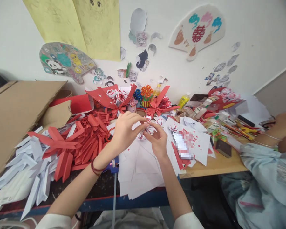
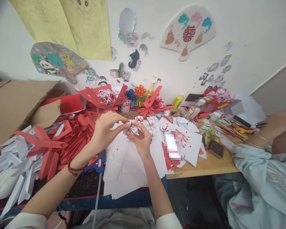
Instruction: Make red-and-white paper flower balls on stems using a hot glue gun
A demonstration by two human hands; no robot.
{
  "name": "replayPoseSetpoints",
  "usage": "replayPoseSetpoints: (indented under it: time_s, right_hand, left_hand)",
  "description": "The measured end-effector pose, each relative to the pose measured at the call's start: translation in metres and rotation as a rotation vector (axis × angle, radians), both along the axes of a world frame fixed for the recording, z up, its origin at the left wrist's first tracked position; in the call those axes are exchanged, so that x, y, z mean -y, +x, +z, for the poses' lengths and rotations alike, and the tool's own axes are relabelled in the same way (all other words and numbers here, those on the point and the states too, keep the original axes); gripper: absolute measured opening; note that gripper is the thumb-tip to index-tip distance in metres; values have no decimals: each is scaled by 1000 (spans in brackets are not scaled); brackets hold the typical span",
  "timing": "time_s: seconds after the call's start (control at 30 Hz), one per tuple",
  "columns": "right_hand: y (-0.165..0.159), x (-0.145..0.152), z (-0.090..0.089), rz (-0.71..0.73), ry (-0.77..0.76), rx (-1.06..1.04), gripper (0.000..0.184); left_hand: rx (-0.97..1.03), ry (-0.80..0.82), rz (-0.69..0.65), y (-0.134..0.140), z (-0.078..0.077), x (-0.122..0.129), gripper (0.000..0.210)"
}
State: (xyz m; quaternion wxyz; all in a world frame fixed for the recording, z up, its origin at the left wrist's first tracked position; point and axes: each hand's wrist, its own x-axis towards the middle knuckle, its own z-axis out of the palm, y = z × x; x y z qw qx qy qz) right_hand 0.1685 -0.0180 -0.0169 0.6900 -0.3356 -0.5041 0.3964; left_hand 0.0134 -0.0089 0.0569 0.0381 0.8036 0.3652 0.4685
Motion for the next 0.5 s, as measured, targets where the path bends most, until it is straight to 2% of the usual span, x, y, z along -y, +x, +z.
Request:
replayPoseSetpoints:
  time_s: [0.17, 0.3, 0.4, 0.5]
  right_hand:
    - [1, -4, -5, -6, -17, -1, 39]
    - [1, -7, -11, -13, -35, -10, 39]
    - [2, -7, -14, -10, -40, -8, 39]
    - [4, -7, -15, -25, -54, 2, 38]
  left_hand:
    - [71, 61, 21, -8, -2, -3, 10]
    - [131, 82, 44, -14, 1, -2, 11]
    - [271, 76, 78, -22, 12, -3, 11]
    - [517, 92, 108, -43, 30, -7, 8]
